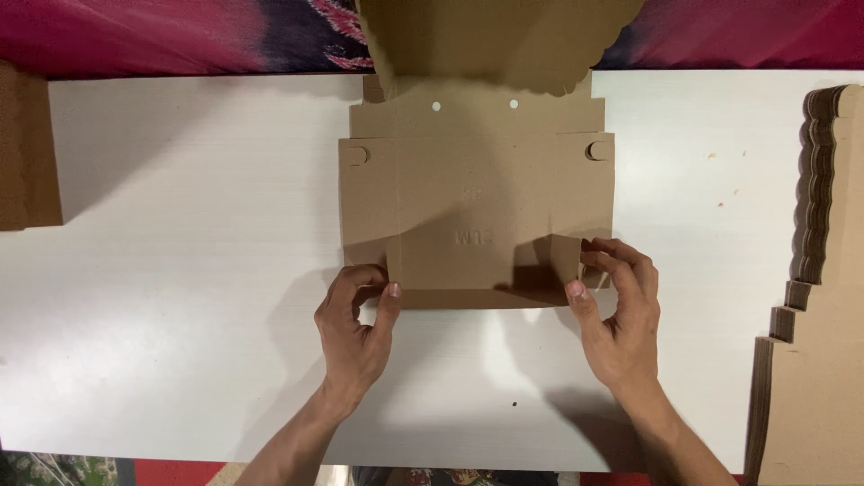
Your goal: Folding a flat cardboard cutout into a finished box by folding flaps and tucking tabs.
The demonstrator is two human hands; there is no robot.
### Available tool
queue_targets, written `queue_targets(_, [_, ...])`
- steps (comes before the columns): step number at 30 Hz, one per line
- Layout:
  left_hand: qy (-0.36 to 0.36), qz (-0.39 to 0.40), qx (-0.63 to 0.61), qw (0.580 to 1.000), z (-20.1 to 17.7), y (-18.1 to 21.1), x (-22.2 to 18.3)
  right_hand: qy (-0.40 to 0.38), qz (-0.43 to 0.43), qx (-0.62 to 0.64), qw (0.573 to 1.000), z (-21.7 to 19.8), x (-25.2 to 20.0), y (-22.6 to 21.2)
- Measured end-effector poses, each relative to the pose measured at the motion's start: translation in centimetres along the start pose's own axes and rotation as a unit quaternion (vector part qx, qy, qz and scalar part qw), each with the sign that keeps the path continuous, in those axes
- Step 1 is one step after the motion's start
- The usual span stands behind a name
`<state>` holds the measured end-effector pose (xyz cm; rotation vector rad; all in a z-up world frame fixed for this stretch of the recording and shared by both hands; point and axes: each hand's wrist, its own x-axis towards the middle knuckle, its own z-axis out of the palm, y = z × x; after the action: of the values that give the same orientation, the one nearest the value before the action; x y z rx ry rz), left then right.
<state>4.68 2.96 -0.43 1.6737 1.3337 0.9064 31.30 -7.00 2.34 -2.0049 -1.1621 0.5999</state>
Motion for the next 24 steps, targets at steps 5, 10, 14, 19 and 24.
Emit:
queue_targets(5, [-0.04, -0.022, -0.015, 0.999, -0.4, 0.8, 0.6, -0.003, 0.011, 0.014, 1.0, -0.2, 0.3, -0.4])
queue_targets(10, [-0.082, -0.003, -0.002, 0.997, -0.6, 2.4, 1.7, -0.009, 0.013, 0.023, 1.0, -0.3, 0.2, -0.1])
queue_targets(14, [-0.099, -0.011, -0.002, 0.995, -0.9, 3.3, 2.0, -0.016, 0.018, 0.02, 1.0, -0.3, 0.3, -0.3])
queue_targets(19, [-0.128, -0.019, 0.018, 0.991, -1.4, 3.6, 2.6, -0.019, 0.023, 0.024, 0.999, -0.4, 0.5, -0.5])
queue_targets(24, [-0.149, -0.033, 0.027, 0.988, -1.4, 1.2, 2.2, -0.017, 0.025, 0.021, 0.999, -0.4, 0.3, -0.4])
